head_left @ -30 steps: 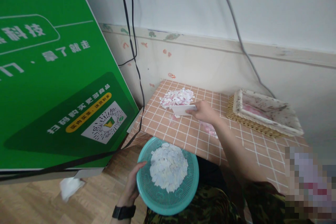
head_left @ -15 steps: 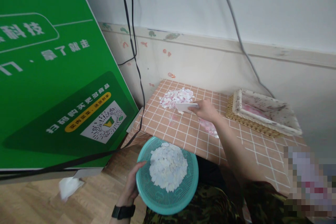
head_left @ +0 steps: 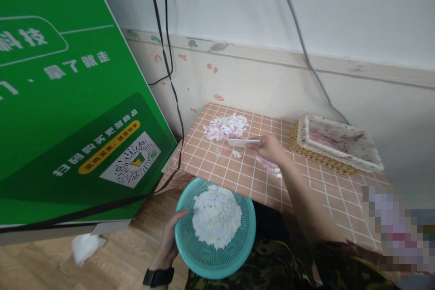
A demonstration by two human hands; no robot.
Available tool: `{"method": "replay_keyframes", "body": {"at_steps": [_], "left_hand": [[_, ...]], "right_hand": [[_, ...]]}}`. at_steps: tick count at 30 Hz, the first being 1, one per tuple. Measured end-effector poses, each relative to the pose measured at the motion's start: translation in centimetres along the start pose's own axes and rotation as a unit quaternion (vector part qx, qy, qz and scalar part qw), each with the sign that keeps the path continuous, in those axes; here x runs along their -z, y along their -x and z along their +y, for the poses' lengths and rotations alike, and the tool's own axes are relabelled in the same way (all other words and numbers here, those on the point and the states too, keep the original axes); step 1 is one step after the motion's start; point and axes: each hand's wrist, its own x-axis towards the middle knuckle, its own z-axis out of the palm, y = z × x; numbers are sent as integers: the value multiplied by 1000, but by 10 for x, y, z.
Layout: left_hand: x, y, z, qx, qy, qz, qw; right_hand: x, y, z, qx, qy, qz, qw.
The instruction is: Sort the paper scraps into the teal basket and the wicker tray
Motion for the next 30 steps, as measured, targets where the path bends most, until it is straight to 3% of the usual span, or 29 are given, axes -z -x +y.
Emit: {"method": "replay_keyframes", "body": {"at_steps": [7, 10, 14, 19, 24, 27, 30], "left_hand": [[-2, 2, 0, -1, -2, -4, 1000], [-3, 3, 0, -15, -1, 2, 1000], [-6, 3, -3, -22, -11, 0, 1000], [-11, 4, -5, -15, -16, -13, 1000], [-13, 4, -7, -7, -10, -26, 1000], [-12, 2, -10, -10, -8, -37, 999], [-10, -1, -13, -7, -10, -40, 999]], "right_hand": [[11, 53, 16, -10, -71, -45, 996], [11, 69, 22, -47, -99, -6, 994], [-9, 79, 22, -56, -108, 68, 990], [-31, 109, 22, -72, -124, 72, 987], [-41, 137, 23, -117, -161, 133, 971], [-49, 143, 18, -106, -143, 161, 971], [-53, 144, 11, -87, -160, 147, 972]]}}
